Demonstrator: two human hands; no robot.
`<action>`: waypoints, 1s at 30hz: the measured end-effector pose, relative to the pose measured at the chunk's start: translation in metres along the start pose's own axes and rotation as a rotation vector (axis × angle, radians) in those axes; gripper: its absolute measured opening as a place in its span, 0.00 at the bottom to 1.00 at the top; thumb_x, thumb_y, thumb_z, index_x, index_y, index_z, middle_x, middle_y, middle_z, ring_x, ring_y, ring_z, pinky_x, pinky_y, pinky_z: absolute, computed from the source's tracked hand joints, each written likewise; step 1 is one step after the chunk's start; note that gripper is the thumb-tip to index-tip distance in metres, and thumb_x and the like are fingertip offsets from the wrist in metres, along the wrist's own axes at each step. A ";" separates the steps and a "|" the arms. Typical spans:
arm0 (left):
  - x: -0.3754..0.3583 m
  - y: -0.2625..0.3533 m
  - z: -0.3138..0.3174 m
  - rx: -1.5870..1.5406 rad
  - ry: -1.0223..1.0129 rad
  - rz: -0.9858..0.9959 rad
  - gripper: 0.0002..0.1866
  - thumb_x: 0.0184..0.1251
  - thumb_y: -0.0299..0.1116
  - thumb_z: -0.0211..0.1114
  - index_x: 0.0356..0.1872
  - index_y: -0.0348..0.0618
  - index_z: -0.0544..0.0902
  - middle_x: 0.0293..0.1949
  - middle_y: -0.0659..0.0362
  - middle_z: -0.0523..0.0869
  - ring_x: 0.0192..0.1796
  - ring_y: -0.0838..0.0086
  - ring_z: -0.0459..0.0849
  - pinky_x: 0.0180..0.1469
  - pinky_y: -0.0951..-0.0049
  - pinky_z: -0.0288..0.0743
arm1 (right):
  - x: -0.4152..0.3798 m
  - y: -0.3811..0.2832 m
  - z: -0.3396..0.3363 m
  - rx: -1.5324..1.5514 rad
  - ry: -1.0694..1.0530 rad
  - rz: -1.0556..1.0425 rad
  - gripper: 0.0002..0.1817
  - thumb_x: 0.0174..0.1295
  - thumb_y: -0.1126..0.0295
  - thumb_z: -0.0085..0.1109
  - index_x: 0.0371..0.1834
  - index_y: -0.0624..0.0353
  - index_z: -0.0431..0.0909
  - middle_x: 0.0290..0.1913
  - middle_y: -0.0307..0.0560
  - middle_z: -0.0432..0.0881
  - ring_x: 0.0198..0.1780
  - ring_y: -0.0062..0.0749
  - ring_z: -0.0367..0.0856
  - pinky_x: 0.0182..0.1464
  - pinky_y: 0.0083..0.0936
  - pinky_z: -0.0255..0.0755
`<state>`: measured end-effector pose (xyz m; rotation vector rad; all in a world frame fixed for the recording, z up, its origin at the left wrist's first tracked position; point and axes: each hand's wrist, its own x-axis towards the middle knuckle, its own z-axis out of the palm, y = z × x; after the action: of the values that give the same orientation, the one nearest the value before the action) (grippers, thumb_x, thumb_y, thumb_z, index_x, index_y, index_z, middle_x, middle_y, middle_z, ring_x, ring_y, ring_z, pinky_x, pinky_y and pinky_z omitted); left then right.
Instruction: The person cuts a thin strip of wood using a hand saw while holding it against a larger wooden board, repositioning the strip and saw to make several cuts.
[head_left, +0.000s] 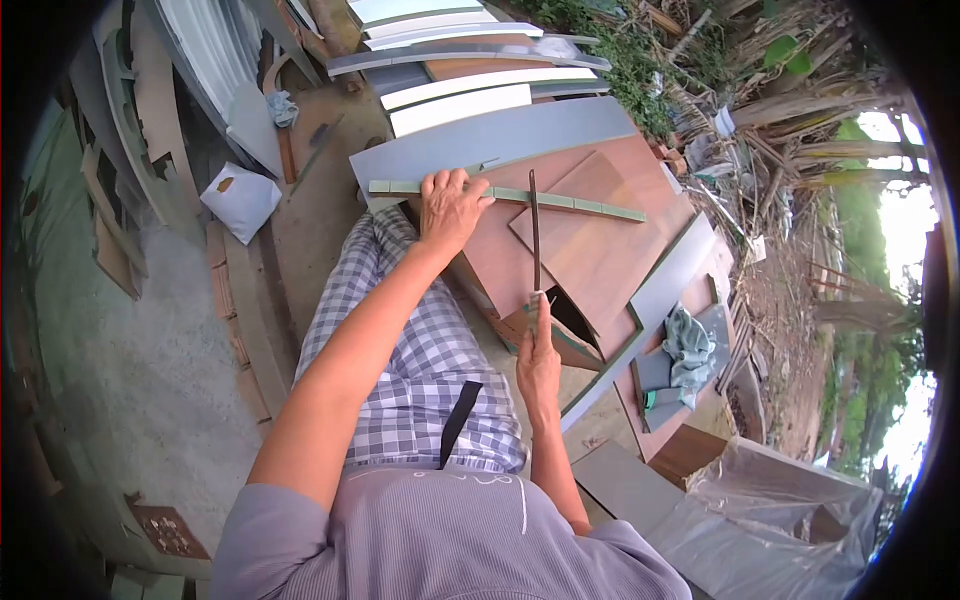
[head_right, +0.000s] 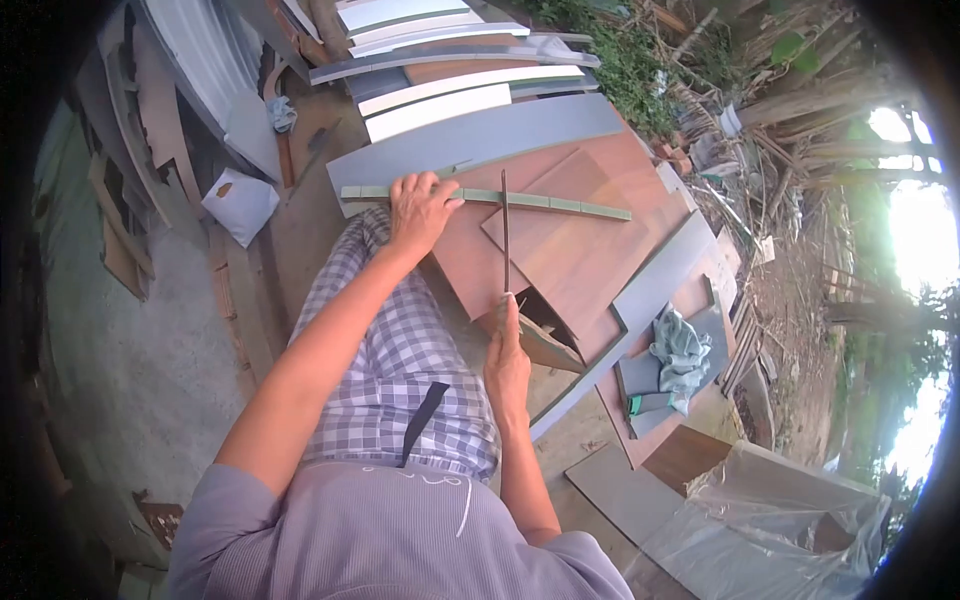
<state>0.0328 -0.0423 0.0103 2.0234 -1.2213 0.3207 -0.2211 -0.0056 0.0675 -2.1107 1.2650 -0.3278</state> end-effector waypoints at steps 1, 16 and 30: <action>-0.001 -0.003 -0.004 0.030 0.033 0.010 0.13 0.58 0.42 0.70 0.43 0.53 0.83 0.39 0.61 0.78 0.46 0.63 0.75 0.52 0.57 0.63 | 0.002 -0.006 -0.002 0.008 -0.013 0.010 0.34 0.71 0.74 0.44 0.79 0.39 0.50 0.45 0.68 0.82 0.42 0.60 0.84 0.42 0.49 0.71; -0.003 -0.005 -0.002 0.031 0.034 -0.021 0.12 0.57 0.41 0.71 0.41 0.54 0.83 0.39 0.62 0.77 0.47 0.66 0.74 0.54 0.60 0.63 | 0.000 0.009 0.015 -0.099 0.039 -0.138 0.33 0.71 0.74 0.42 0.79 0.46 0.50 0.48 0.72 0.81 0.46 0.62 0.83 0.45 0.46 0.73; -0.001 -0.002 -0.005 0.022 0.055 -0.010 0.11 0.58 0.41 0.70 0.37 0.50 0.82 0.39 0.57 0.77 0.47 0.64 0.73 0.54 0.61 0.61 | 0.010 -0.011 0.012 -0.031 -0.004 -0.105 0.33 0.71 0.72 0.43 0.79 0.40 0.48 0.44 0.71 0.80 0.33 0.63 0.79 0.37 0.30 0.72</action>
<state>0.0349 -0.0374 0.0120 2.0248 -1.1785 0.3844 -0.2020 -0.0060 0.0639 -2.2076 1.1666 -0.3508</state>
